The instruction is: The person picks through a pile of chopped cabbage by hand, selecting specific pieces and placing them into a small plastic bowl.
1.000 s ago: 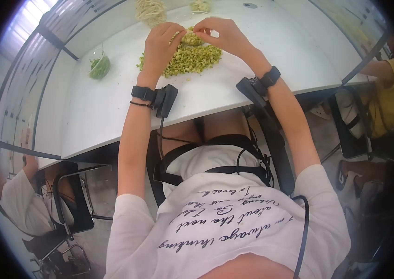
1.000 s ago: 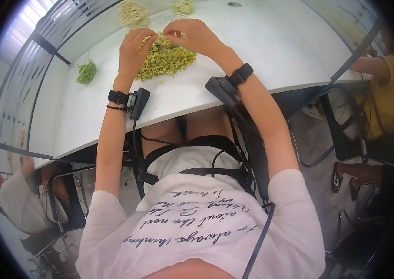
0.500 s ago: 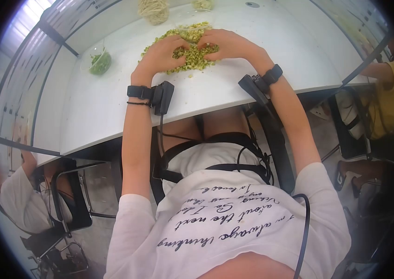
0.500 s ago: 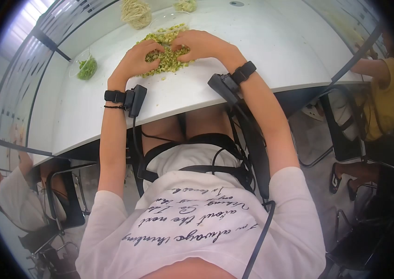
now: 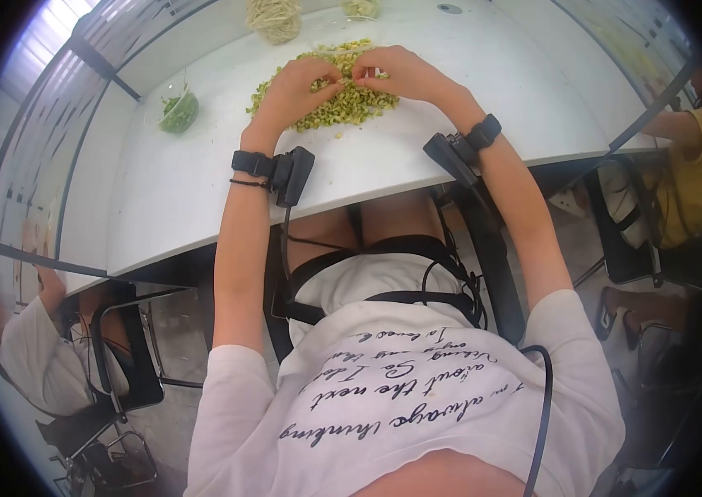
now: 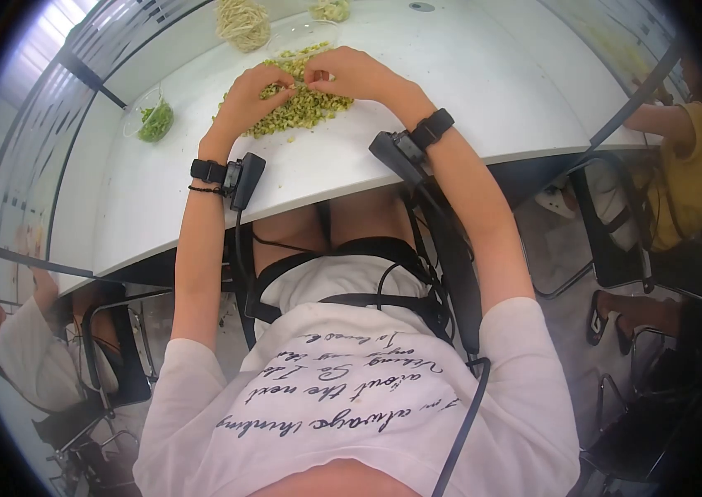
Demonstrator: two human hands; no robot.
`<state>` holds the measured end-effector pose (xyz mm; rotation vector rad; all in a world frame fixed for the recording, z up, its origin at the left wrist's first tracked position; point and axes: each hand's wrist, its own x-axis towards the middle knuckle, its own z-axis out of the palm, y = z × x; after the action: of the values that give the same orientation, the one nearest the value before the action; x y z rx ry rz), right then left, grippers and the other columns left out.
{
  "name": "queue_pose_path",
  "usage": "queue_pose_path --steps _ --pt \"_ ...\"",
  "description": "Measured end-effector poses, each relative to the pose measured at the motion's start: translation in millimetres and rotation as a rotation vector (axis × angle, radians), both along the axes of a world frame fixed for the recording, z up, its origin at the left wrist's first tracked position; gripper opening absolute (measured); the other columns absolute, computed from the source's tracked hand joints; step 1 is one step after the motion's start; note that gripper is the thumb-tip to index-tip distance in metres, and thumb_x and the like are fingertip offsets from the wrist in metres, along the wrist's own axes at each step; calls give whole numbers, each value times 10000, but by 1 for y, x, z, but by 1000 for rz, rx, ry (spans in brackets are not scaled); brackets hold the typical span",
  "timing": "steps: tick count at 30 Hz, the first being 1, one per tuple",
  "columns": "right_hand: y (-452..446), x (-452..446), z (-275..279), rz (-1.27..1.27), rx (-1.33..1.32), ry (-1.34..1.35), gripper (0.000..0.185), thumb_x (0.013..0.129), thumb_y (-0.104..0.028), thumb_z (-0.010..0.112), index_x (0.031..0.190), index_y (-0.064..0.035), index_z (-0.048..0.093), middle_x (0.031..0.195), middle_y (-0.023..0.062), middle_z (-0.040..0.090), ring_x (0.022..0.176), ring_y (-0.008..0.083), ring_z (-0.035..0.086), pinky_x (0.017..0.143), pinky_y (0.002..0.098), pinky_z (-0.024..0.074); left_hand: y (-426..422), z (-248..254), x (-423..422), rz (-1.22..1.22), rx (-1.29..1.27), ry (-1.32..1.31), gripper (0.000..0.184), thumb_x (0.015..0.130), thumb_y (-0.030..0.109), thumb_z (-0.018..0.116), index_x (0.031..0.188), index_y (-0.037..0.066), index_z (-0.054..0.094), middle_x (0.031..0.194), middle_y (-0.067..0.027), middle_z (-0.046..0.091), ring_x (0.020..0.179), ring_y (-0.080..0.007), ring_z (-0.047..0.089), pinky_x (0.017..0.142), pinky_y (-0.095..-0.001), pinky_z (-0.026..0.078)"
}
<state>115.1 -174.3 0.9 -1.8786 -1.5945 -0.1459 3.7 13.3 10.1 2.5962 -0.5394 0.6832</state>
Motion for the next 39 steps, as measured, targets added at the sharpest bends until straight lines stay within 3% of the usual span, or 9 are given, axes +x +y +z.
queue_pose_path --steps 8,17,20,26,32,35,39 --pt "-2 -1 1 7 -10 -36 105 794 -139 621 858 -58 607 794 38 610 744 172 555 655 309 443 4 -5 4 -20 88 -84 138 796 175 643 815 44 603 787 -73 606 775 -273 560 721 -358 443" --pt "-7 -5 8 -133 -69 -60 132 767 -226 574 783 -100 610 575 37 533 555 211 527 532 338 415 3 0 0 0 138 -89 130 785 185 625 795 57 609 788 -66 616 773 -261 564 738 -353 440" --pt "-12 -12 13 -167 -91 -104 118 737 -181 594 741 -63 585 505 43 477 467 171 430 483 301 350 -1 1 -6 -11 97 -82 140 768 193 635 809 64 601 830 -57 612 799 -255 562 757 -355 440" --pt "-20 -4 19 -109 -169 -90 138 681 -157 578 602 -44 564 465 38 449 449 157 416 468 294 344 1 0 -3 -69 89 -9 141 758 177 633 833 63 597 850 -57 603 818 -245 563 752 -345 455" --pt "-21 -1 10 61 -234 107 162 656 -141 622 791 -55 650 570 24 518 525 129 442 519 271 379 1 -1 -4 -55 81 58 175 754 194 647 869 67 610 872 -63 600 843 -231 569 770 -343 461" --pt "-22 1 12 136 -315 166 319 644 -140 696 953 -79 647 759 24 552 589 125 452 576 259 409 0 -2 -6 -45 73 124 366 727 299 704 1012 90 611 971 -68 593 929 -244 557 823 -347 454" --pt "-25 2 13 154 -317 197 329 673 -131 720 994 -88 663 861 35 569 630 129 473 617 262 435 -2 -2 -7 -60 47 135 448 687 370 740 1031 112 615 1017 -65 585 976 -251 550 842 -352 445"
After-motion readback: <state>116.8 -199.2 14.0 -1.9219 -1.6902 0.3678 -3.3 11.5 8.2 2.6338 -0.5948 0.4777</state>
